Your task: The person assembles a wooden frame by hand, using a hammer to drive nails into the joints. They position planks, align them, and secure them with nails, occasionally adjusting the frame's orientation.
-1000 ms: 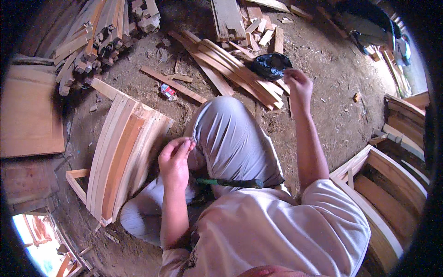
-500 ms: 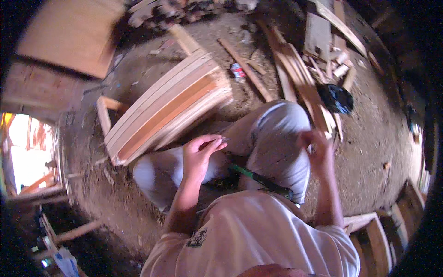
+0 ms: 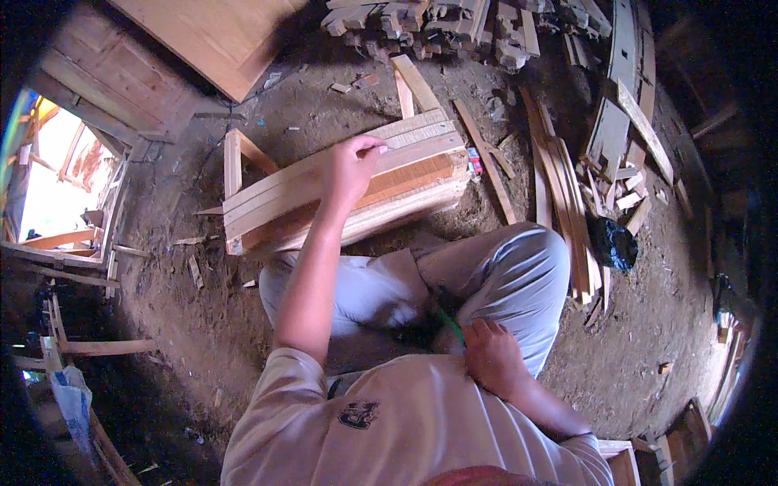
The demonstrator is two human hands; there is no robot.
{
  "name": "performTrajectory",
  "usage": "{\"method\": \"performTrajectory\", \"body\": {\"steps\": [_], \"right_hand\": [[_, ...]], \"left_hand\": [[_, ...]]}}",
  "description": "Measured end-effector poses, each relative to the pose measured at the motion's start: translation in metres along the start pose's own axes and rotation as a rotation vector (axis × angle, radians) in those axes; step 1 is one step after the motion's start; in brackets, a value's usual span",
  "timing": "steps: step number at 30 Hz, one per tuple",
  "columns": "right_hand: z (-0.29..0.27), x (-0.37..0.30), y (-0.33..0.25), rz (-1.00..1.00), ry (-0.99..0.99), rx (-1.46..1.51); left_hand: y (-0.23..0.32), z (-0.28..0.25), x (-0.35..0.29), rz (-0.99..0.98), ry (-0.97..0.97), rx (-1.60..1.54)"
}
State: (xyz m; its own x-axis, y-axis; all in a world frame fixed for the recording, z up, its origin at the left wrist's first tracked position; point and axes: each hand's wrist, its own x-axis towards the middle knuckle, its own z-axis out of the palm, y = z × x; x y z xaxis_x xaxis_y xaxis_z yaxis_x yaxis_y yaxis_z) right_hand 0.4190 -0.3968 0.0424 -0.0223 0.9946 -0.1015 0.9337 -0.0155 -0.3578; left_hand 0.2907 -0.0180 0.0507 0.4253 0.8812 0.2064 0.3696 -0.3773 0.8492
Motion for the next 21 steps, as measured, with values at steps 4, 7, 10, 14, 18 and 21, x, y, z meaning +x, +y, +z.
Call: {"method": "performTrajectory", "body": {"steps": [4,7,10,14,18,21], "right_hand": [[0.006,-0.001,0.006,0.002,0.008,0.050],[0.005,-0.001,0.005,0.014,-0.002,0.068],[0.000,-0.002,0.003,0.062,-0.050,0.059],[-0.029,0.002,-0.011,0.245,-0.337,-0.025],[-0.040,-0.003,-0.007,0.242,-0.232,0.057],[-0.054,-0.001,0.003,0.330,-0.230,0.221]], "left_hand": [[-0.001,0.001,-0.010,-0.040,0.027,-0.078],[0.001,-0.005,-0.007,-0.049,0.007,-0.162],[0.004,-0.010,-0.002,-0.138,0.064,-0.176],[-0.003,-0.012,0.006,-0.115,0.110,-0.451],[0.015,-0.002,0.031,-0.054,0.026,-0.486],[0.021,0.023,0.071,0.078,-0.130,-0.366]]}}
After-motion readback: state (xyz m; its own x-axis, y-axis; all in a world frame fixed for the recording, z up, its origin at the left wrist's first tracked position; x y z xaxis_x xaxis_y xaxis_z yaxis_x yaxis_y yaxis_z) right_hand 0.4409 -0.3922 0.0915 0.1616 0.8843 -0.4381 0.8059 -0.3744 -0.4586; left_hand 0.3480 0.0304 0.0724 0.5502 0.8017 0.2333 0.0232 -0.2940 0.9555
